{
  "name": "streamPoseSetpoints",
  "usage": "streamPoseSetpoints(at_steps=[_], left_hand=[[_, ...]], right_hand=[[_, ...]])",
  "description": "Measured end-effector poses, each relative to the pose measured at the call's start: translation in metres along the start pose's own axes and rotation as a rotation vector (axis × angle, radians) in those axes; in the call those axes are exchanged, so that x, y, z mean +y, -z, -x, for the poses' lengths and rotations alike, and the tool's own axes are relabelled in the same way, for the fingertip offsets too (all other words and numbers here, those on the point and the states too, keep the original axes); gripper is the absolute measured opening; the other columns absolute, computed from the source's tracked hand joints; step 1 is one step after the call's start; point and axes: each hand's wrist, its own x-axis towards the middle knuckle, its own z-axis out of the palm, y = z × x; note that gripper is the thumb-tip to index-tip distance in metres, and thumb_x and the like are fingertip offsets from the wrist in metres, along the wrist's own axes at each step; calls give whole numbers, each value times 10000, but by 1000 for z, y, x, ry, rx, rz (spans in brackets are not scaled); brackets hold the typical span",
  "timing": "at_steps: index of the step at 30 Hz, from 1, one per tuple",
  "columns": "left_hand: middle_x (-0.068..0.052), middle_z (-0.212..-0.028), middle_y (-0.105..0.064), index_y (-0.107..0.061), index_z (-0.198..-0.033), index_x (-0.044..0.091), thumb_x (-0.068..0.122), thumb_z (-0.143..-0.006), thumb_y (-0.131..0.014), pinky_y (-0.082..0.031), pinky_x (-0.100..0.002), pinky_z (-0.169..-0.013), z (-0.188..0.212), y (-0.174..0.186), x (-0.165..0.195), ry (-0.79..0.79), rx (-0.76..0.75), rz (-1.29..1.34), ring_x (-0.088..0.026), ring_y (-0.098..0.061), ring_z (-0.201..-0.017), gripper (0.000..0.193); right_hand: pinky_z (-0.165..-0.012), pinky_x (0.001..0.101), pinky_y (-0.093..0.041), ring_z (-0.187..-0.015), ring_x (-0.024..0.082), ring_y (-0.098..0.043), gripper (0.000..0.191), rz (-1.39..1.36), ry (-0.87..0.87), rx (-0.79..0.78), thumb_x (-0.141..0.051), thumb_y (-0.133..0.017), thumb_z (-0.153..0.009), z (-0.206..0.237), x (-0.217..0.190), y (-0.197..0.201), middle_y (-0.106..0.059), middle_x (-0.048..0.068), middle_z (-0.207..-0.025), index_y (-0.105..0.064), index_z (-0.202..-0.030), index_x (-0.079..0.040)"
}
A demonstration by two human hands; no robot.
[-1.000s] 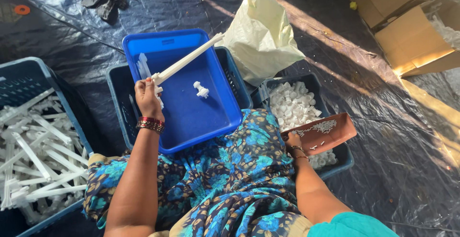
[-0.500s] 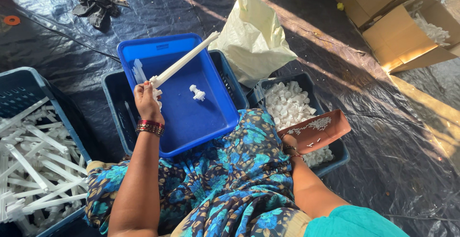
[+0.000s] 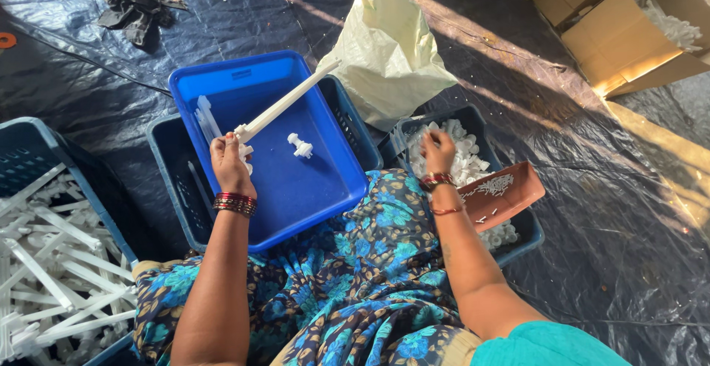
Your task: The person sits on a tarp and assembles white plastic components by hand. They pick up small white plastic pieces and attach them to longer white plastic rods, placing the finished assemblies into a blue tray.
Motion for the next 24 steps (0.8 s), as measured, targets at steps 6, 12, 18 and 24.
streamPoseSetpoints(at_steps=[6, 12, 18, 24], left_hand=[[-15, -932, -608, -558, -1037, 131, 298, -1046, -561, -474, -258, -622, -8, -5, -17, 34, 23, -40, -114, -615, -770, 168], [-35, -900, -602, -552, -1034, 126, 305, -1049, -571, -412, -256, -556, -12, -11, -28, 86, 7, -36, -129, -588, -732, 181], [6, -905, -599, -547, -1019, 142, 285, -1035, -576, -394, -229, -550, -8, -18, -29, 137, 5, -27, -107, -581, -744, 147], [3, -900, -594, -554, -1013, 133, 291, -1048, -584, -425, -231, -585, -11, -23, -40, 127, -8, -6, -106, -586, -761, 165]], right_hand=[[-689, 235, -593, -779, 76, -685, 151, -193, 65, -318, -105, -693, -975, 13, -52, -122, -727, 15, -944, -723, -1108, -41], [-713, 249, -564, -796, 104, -677, 104, -132, 219, -433, -5, -673, -953, 77, -53, -206, -715, 39, -907, -720, -1036, -48], [-729, 281, -571, -847, 165, -714, 115, -8, 230, -558, 15, -742, -876, 118, -39, -222, -723, 86, -960, -751, -981, -30], [-723, 281, -584, -823, 155, -736, 95, 81, 177, -636, -45, -759, -893, 119, -53, -229, -729, 82, -939, -761, -988, -44]])
